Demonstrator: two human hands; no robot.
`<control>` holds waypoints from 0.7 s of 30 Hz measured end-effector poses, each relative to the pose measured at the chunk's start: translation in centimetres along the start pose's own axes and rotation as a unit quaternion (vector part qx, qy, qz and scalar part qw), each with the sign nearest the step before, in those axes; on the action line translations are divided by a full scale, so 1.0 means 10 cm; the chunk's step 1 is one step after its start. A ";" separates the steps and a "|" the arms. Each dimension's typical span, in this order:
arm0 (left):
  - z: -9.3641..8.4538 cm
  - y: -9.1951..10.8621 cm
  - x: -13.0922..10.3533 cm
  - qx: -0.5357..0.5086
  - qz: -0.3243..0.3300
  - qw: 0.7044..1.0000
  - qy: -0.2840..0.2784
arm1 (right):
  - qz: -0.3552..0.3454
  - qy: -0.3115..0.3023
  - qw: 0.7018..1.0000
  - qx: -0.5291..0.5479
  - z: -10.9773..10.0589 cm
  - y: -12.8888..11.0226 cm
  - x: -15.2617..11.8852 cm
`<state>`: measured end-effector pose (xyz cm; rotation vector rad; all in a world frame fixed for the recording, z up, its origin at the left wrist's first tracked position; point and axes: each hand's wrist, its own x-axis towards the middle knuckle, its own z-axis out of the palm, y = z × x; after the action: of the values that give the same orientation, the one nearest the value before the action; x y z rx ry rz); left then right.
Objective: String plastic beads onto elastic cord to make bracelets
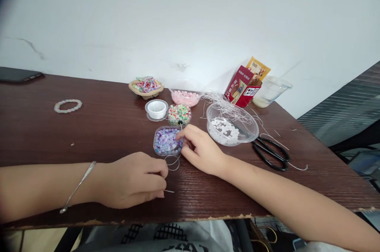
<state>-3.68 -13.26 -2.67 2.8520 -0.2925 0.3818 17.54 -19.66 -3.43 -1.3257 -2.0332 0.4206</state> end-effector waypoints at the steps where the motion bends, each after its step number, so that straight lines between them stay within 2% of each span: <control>1: 0.00 -0.01 0.00 -0.005 0.003 1.000 0.017 | -0.010 -0.009 1.000 -0.003 -0.01 0.00 0.01; 4: 0.01 -0.02 -0.01 -0.018 0.000 0.997 0.075 | -0.009 -0.041 0.999 0.004 -0.04 -0.03 0.05; 7: 0.02 -0.02 -0.01 -0.057 -0.006 0.994 0.095 | 0.014 -0.082 0.996 -0.005 -0.11 -0.09 0.15; 9: 0.01 -0.01 0.00 -0.140 -0.037 0.986 0.085 | 0.015 -0.131 0.991 -0.026 -0.16 -0.15 0.25; 10: 0.00 -0.01 0.01 -0.207 -0.076 0.971 0.089 | 0.011 -0.158 0.986 -0.045 -0.17 -0.18 0.30; 11: -0.02 -0.01 0.02 -0.288 -0.129 0.944 0.100 | 0.006 -0.182 0.981 -0.067 -0.19 -0.22 0.35; 12: -0.04 -0.02 0.04 -0.376 -0.190 0.899 0.123 | 0.003 -0.198 0.976 -0.090 -0.19 -0.24 0.39; 14: -0.11 -0.06 0.06 -0.525 -0.298 0.773 0.195 | 0.003 -0.211 0.970 -0.124 -0.19 -0.28 0.44; 16: -0.18 -0.13 0.07 -0.611 -0.352 0.662 0.253 | -0.005 -0.210 0.969 -0.130 -0.17 -0.28 0.45; 18: -0.23 -0.21 0.07 -0.656 -0.365 0.603 0.271 | -0.013 -0.209 0.970 -0.120 -0.16 -0.24 0.44; 19: -0.24 -0.25 0.07 -0.672 -0.364 0.589 0.263 | -0.014 -0.204 0.972 -0.117 -0.15 -0.21 0.43; 21: -0.23 -0.28 0.05 -0.698 -0.352 0.579 0.232 | -0.007 -0.181 0.976 -0.121 -0.12 -0.16 0.42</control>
<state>-3.13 -10.02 -1.01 1.0297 0.4765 0.4017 16.17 -16.66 -0.09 -1.4604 -2.4595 0.4440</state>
